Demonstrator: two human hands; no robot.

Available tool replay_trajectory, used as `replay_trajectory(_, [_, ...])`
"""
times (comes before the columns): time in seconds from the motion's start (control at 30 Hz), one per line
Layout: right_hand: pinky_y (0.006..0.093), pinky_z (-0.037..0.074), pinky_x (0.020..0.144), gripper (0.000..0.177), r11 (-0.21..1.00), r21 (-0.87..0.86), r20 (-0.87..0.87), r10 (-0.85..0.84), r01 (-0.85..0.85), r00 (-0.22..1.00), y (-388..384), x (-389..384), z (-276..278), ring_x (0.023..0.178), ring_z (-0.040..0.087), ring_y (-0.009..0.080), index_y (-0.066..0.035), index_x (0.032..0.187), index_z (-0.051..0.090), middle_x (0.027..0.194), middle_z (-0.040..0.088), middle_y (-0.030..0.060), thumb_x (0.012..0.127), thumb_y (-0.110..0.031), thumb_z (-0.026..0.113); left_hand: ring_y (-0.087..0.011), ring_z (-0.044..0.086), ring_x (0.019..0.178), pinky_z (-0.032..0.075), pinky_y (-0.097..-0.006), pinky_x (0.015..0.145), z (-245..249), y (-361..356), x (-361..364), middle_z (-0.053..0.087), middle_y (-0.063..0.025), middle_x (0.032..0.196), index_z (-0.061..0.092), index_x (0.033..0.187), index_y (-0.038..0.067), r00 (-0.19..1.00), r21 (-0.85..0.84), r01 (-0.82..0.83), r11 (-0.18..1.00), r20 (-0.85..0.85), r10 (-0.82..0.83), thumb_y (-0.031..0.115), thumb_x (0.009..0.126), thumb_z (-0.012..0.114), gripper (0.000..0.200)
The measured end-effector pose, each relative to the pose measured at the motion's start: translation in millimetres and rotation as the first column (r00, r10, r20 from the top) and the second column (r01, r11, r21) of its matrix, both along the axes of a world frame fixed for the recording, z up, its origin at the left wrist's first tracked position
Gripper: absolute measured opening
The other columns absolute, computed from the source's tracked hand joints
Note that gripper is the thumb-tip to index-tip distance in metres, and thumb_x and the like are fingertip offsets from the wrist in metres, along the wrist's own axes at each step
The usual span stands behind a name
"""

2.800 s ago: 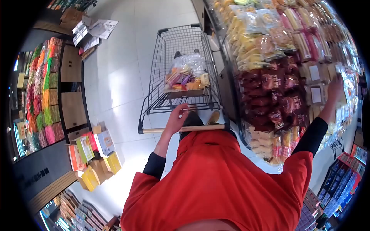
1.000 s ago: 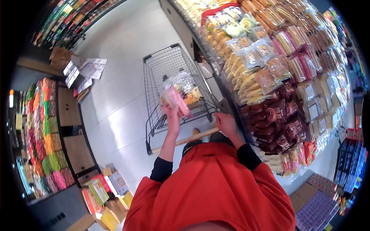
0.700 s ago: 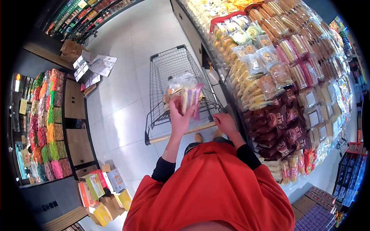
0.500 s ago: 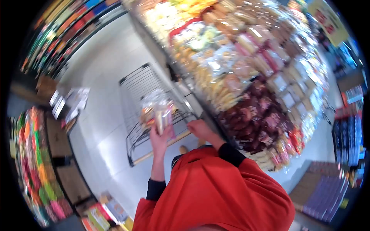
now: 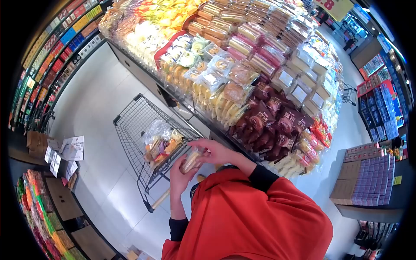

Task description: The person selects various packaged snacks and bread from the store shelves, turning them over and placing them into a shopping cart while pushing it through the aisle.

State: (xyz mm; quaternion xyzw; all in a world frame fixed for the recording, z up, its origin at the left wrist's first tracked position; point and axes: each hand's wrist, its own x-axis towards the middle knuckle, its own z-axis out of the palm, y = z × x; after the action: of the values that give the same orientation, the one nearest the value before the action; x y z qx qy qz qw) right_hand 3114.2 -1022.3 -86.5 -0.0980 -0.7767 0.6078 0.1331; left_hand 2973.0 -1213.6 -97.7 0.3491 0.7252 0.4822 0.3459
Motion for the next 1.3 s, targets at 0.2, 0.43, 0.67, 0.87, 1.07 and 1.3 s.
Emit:
replay_trajectory(0.2, [0.028,0.051,0.086,0.049,0.924,-0.16,0.056,-0.342,0.347,0.938,12,7,2,0.103,0.057,0.0128,-0.006,0.132,0.054,0.112,0.058,0.0038,0.089,-0.013,0.077,-0.0228,0.06,0.121,0.05,-0.0342,0.101,-21,14,-8,0.058,-0.0133,0.134,0.044,0.147,0.004,0.95,0.302,-0.156,0.94,0.306,0.059,-0.006,0.086,0.071,0.068])
replay_trajectory(0.43, [0.0442,0.047,0.099,0.062,0.686,0.666,-0.177,-0.235,0.292,0.956,35,5,59,0.109,0.06,0.029,-0.01,0.136,0.055,0.133,0.053,0.0129,0.082,-0.027,0.082,-0.0187,0.06,0.12,0.049,-0.0316,0.102,-2,57,-20,0.058,-0.0121,0.135,0.042,0.147,-0.003,0.915,0.264,-0.185,0.946,0.398,0.068,-0.004,0.095,0.065,0.057])
replay_trajectory(0.67, [0.0482,0.048,0.09,0.023,0.724,0.677,-0.022,-0.157,0.13,0.987,93,-29,108,0.095,0.065,0.0325,-0.014,0.104,0.07,0.097,0.07,0.009,0.085,-0.027,0.073,-0.0196,0.062,0.114,0.05,-0.0327,0.1,27,97,-32,0.061,-0.0131,0.13,0.046,0.144,-0.002,0.915,0.265,-0.197,0.944,0.396,0.08,0.006,0.102,0.059,0.045])
replay_trajectory(0.87, [0.0463,0.051,0.086,0.029,0.064,0.972,-0.166,-0.498,0.227,0.851,247,-37,145,0.095,0.066,0.0303,-0.013,0.112,0.07,0.106,0.069,0.008,0.084,-0.019,0.073,-0.0196,0.067,0.101,0.052,-0.0327,0.095,-27,97,-36,0.066,-0.0114,0.12,0.05,0.138,-0.001,0.922,0.134,-0.049,0.99,0.387,-0.007,0.014,0.105,0.055,0.037])
replay_trajectory(1.07, [0.0537,0.037,0.109,0.036,-0.075,0.868,-0.32,-0.84,0.491,0.437,344,-50,134,0.114,0.062,0.0321,-0.012,0.125,0.062,0.119,0.067,0.0118,0.092,-0.024,0.067,-0.02,0.068,0.101,0.054,-0.032,0.089,-107,52,-28,0.068,-0.0121,0.115,0.054,0.135,-0.002,0.965,-0.054,-0.063,0.997,0.25,0.074,0.008,0.099,0.061,0.037])
replay_trajectory(1.3, [0.0471,0.055,0.081,0.027,-0.266,0.963,-0.249,-0.8,0.049,0.546,452,-39,70,0.102,0.068,0.0298,-0.008,0.109,0.073,0.108,0.069,0.0127,0.095,-0.026,0.06,-0.0234,0.067,0.104,0.055,-0.0355,0.087,-146,5,-25,0.068,-0.0132,0.114,0.053,0.136,0.002,0.968,-0.211,-0.206,0.956,0.102,0.231,0.017,0.097,0.065,0.044])
